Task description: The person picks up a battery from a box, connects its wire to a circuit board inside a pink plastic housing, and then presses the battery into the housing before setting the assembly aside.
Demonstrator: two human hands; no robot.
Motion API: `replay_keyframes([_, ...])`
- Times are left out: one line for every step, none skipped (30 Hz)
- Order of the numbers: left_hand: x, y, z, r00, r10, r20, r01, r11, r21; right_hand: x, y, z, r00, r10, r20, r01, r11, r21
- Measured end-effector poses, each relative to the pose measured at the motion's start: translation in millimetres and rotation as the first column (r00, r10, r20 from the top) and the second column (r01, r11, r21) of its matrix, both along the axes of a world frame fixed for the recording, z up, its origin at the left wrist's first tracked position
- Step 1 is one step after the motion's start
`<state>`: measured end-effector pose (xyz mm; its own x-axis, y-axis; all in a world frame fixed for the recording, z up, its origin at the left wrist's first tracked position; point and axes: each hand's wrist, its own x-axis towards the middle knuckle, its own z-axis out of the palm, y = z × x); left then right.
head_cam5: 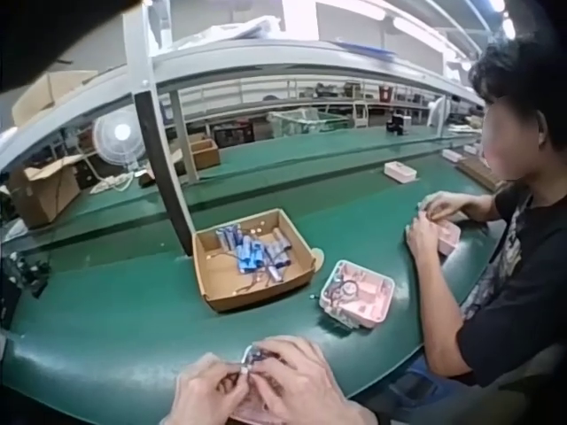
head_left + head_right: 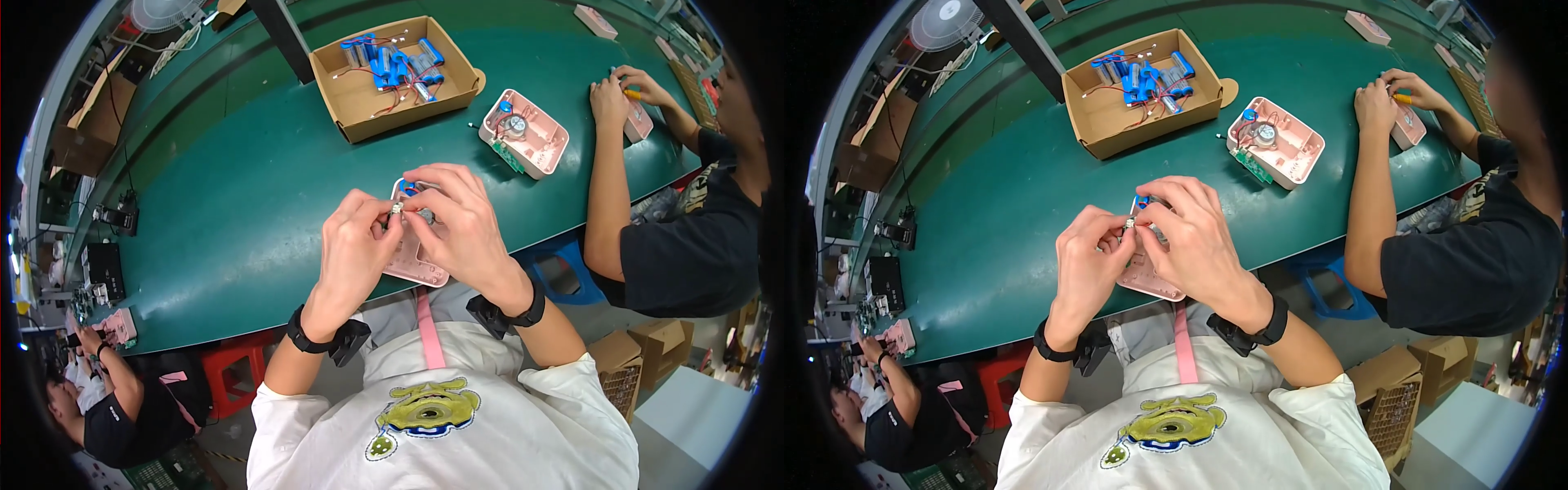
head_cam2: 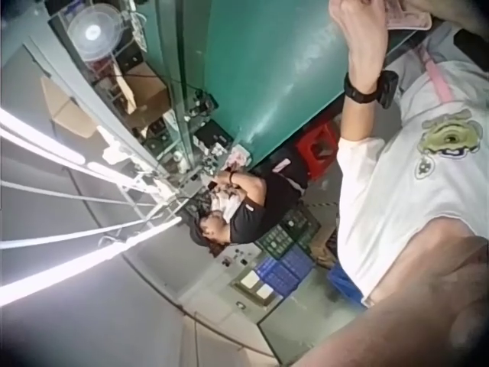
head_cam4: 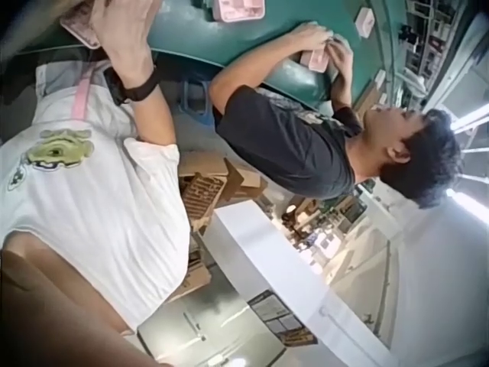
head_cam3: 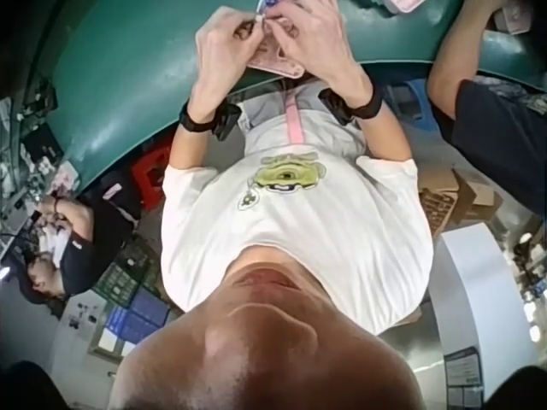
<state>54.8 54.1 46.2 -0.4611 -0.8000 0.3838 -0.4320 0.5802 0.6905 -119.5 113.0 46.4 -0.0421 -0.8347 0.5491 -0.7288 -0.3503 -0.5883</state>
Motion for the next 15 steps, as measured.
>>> replay_keyframes([-1.4,0.5,0.3,1.0,-0.003,0.002,0.003,1.0,0.002,-1.1,0.2,-0.2,1.0,-0.003,0.002,0.003,1.0,0.002])
replay_keyframes([-2.2,1.9,0.5,1.0,-0.005,0.004,0.005,1.0,-0.007,-2.3,0.3,-0.4,1.0,0.008,0.029,-0.008,1.0,0.012])
replay_keyframes([-2.6,3.5,0.8,1.0,-0.006,0.006,0.006,1.0,-0.016,-3.4,0.2,-0.7,0.998,0.019,0.055,-0.02,1.0,0.022])
replay_keyframes([-3.1,4.7,1.2,1.0,-0.006,0.008,0.006,1.0,-0.025,-4.0,-0.2,-1.1,0.996,0.031,0.081,-0.034,0.999,0.031])
replay_keyframes([-3.7,5.7,1.9,1.0,-0.006,0.007,0.006,1.0,-0.023,-4.2,-0.8,-1.8,0.996,0.031,0.081,-0.034,0.999,0.033])
replay_keyframes([-3.9,7.8,3.0,1.0,-0.008,0.007,0.008,1.0,-0.02,-3.8,-0.5,-2.5,0.996,0.038,0.078,-0.04,0.999,0.016])
replay_keyframes([-3.9,9.5,4.0,1.0,-0.008,0.006,0.008,1.0,-0.017,-3.2,-0.4,-3.3,0.996,0.046,0.075,-0.046,0.999,0.0])
replay_keyframes([-3.9,10.6,4.9,1.0,-0.008,0.005,0.008,1.0,-0.013,-2.5,-0.4,-4.2,0.996,0.055,0.072,-0.054,0.998,-0.016])
replay_keyframes([-3.9,10.9,5.9,1.0,-0.005,0.006,0.005,1.0,-0.008,-2.1,-0.3,-4.3,0.996,0.058,0.072,-0.057,0.998,-0.011])
replay_keyframes([-4.1,10.8,6.9,1.0,-0.014,0.018,0.014,1.0,-0.002,-2.0,0.0,-3.5,0.998,0.046,0.036,-0.045,0.998,-0.031])
replay_keyframes([-4.1,10.5,8.0,0.999,-0.023,0.03,0.023,1.0,0.004,-1.8,0.1,-2.6,0.999,0.034,0.0,-0.034,0.998,-0.053])
replay_keyframes([-4.1,10.3,8.4,0.999,-0.032,0.042,0.031,0.999,0.011,-1.5,0.2,-2.6,0.999,0.022,-0.035,-0.024,0.997,-0.074])
replay_keyframes([-4.0,10.5,8.2,0.999,-0.029,0.042,0.028,0.999,0.015,-0.6,0.0,-3.8,0.999,0.025,-0.035,-0.027,0.997,-0.07])
replay_keyframes([-4.0,10.8,8.0,0.999,-0.029,0.044,0.028,1.0,0.012,0.7,-0.4,-5.5,0.999,0.026,-0.024,-0.027,0.997,-0.074])
replay_keyframes([-4.0,11.1,7.5,0.999,-0.029,0.045,0.028,1.0,0.009,2.1,-0.7,-7.2,1.0,0.026,-0.012,-0.027,0.997,-0.078])
